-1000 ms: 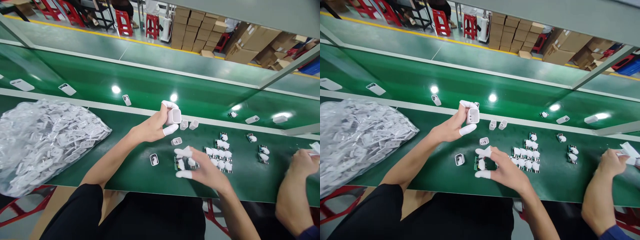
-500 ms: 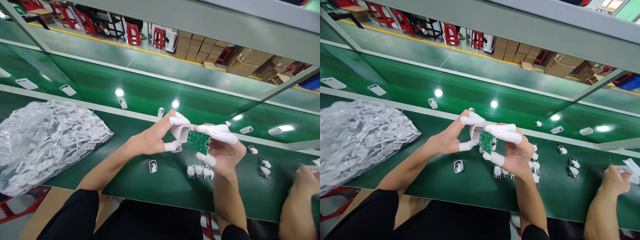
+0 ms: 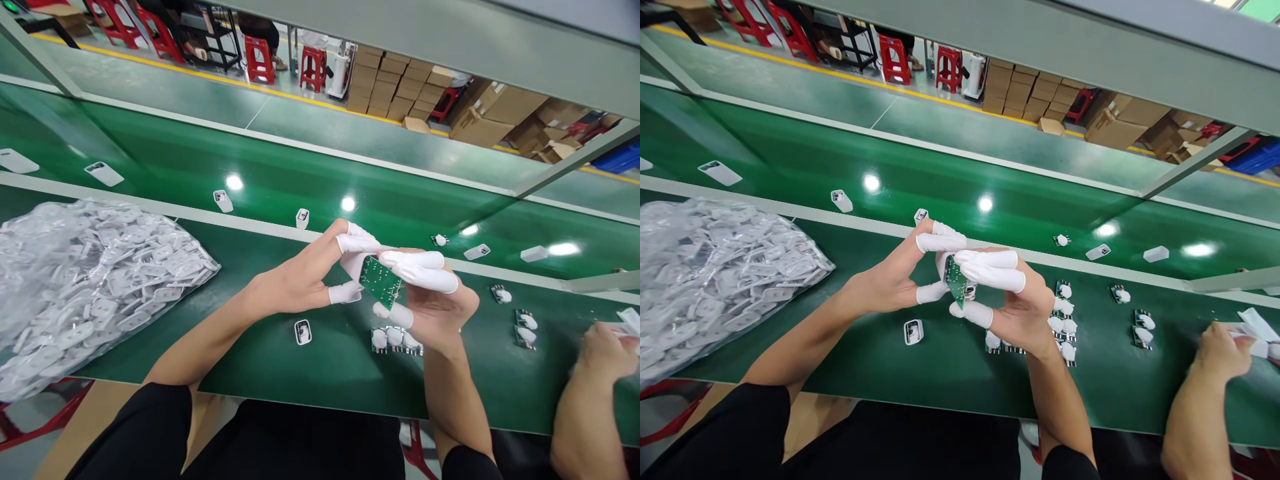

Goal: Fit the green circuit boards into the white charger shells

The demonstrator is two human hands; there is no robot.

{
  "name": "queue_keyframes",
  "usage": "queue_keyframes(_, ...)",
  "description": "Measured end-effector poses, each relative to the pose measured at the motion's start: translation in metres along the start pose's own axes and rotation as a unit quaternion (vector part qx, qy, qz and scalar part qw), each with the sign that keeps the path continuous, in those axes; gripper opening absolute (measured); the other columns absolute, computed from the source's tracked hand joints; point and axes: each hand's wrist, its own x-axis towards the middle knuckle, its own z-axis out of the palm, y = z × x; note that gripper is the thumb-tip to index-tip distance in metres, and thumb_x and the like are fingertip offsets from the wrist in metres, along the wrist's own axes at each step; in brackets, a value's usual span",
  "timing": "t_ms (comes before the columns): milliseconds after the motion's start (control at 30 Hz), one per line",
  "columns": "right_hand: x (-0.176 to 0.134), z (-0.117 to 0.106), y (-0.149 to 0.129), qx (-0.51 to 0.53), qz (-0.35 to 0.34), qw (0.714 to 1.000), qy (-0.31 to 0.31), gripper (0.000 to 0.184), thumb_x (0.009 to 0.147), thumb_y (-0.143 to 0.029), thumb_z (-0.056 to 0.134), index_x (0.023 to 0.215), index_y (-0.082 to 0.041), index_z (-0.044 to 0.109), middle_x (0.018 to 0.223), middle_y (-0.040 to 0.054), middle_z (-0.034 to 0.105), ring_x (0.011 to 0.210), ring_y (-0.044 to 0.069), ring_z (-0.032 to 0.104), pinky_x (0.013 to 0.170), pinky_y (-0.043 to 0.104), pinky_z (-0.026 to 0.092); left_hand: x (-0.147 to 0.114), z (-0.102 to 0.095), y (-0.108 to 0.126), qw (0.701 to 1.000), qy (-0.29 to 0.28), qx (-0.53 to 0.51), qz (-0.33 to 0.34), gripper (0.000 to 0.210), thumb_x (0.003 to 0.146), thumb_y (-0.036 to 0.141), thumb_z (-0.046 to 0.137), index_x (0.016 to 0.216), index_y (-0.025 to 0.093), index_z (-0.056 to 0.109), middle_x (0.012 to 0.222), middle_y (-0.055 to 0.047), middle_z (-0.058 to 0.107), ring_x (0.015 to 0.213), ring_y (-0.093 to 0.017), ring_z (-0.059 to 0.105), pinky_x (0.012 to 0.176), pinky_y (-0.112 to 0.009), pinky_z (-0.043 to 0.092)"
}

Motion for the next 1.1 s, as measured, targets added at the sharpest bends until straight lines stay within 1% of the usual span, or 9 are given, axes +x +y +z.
queue_keyframes(133, 0.000, 0.000, 0.000, 0.003, 0.000, 1.000, -0.002, 0.069, 0.083, -0.021, 0.099, 0.145, -0.040, 0.077, 0.125, 0.0026, 0.089, 0.119, 0.034, 0.085, 0.095, 0.057, 0.077, 0.000, -0.001, 0.002, 1.000, -0.005, 0.000, -0.011, 0.066, 0.102, 0.019, 0.076, 0.161, 0.031, 0.049, 0.127, -0.010, 0.060, 0.113, -0.026, 0.063, 0.099, -0.044, 0.064)
queue_keyframes(333, -0.001, 0.001, 0.000, 0.030, 0.010, 0.999, -0.011, 0.073, 0.082, -0.019, 0.099, 0.149, -0.037, 0.075, 0.131, 0.0043, 0.087, 0.117, 0.034, 0.085, 0.089, 0.054, 0.077, -0.001, -0.001, 0.004, 0.999, -0.013, 0.017, -0.029, 0.060, 0.103, 0.023, 0.076, 0.157, 0.031, 0.049, 0.121, -0.009, 0.059, 0.110, -0.026, 0.063, 0.096, -0.045, 0.065)
queue_keyframes(433, -0.001, 0.001, 0.000, 0.026, 0.010, 1.000, -0.015, 0.074, 0.083, -0.016, 0.098, 0.149, -0.038, 0.075, 0.132, 0.0034, 0.087, 0.119, 0.033, 0.084, 0.092, 0.054, 0.076, -0.001, -0.001, 0.003, 0.999, -0.012, 0.019, -0.026, 0.062, 0.104, 0.026, 0.076, 0.159, 0.032, 0.048, 0.120, -0.008, 0.058, 0.108, -0.026, 0.062, 0.094, -0.044, 0.065)
queue_keyframes(600, -0.001, 0.001, 0.000, 0.009, 0.022, 0.999, -0.026, 0.074, 0.082, -0.015, 0.097, 0.150, -0.036, 0.075, 0.135, 0.0057, 0.085, 0.126, 0.034, 0.080, 0.099, 0.057, 0.073, 0.001, -0.001, 0.005, 1.000, -0.004, 0.010, -0.003, 0.063, 0.104, 0.023, 0.076, 0.160, 0.031, 0.049, 0.126, -0.010, 0.061, 0.113, -0.026, 0.065, 0.096, -0.042, 0.065)
queue_keyframes(800, 0.001, 0.005, 0.003, -0.092, 0.003, 0.995, -0.029, 0.072, 0.085, -0.031, 0.099, 0.151, -0.040, 0.072, 0.142, 0.0078, 0.080, 0.130, 0.036, 0.076, 0.102, 0.063, 0.070, 0.001, 0.000, 0.006, 1.000, 0.009, 0.003, 0.001, 0.063, 0.100, 0.023, 0.080, 0.156, 0.029, 0.053, 0.121, -0.009, 0.065, 0.104, -0.025, 0.067, 0.089, -0.040, 0.063)
queue_keyframes(900, 0.001, 0.004, 0.005, -0.173, -0.062, 0.983, 0.001, 0.083, 0.084, -0.041, 0.100, 0.159, -0.038, 0.066, 0.143, 0.0103, 0.078, 0.126, 0.037, 0.078, 0.097, 0.059, 0.071, 0.002, 0.000, 0.004, 1.000, 0.020, -0.006, -0.002, 0.060, 0.100, 0.029, 0.083, 0.154, 0.029, 0.056, 0.112, -0.006, 0.064, 0.093, -0.022, 0.065, 0.082, -0.036, 0.061)
queue_keyframes(933, 0.001, 0.004, 0.006, -0.201, -0.092, 0.975, 0.009, 0.082, 0.084, -0.042, 0.100, 0.159, -0.038, 0.066, 0.141, 0.0101, 0.079, 0.123, 0.036, 0.078, 0.094, 0.058, 0.071, 0.002, -0.001, 0.004, 1.000, 0.023, -0.010, -0.001, 0.059, 0.100, 0.031, 0.084, 0.153, 0.029, 0.058, 0.108, -0.005, 0.064, 0.090, -0.021, 0.064, 0.080, -0.035, 0.059)
queue_keyframes(1000, 0.001, 0.003, 0.008, -0.247, -0.139, 0.959, 0.000, 0.068, 0.086, -0.042, 0.098, 0.150, -0.039, 0.073, 0.137, 0.0082, 0.080, 0.120, 0.035, 0.079, 0.090, 0.055, 0.071, 0.003, -0.001, 0.002, 0.999, 0.030, -0.017, -0.001, 0.058, 0.099, 0.032, 0.085, 0.151, 0.029, 0.060, 0.105, -0.004, 0.062, 0.087, -0.019, 0.062, 0.076, -0.033, 0.057)
queue_keyframes(1100, 0.000, 0.004, 0.011, -0.278, -0.160, 0.947, -0.030, 0.043, 0.093, -0.042, 0.091, 0.134, -0.042, 0.079, 0.141, 0.0050, 0.078, 0.121, 0.033, 0.078, 0.090, 0.053, 0.070, 0.002, 0.000, -0.002, 0.999, 0.042, -0.022, -0.009, 0.058, 0.098, 0.033, 0.086, 0.150, 0.029, 0.062, 0.101, -0.003, 0.063, 0.083, -0.018, 0.060, 0.074, -0.033, 0.057)
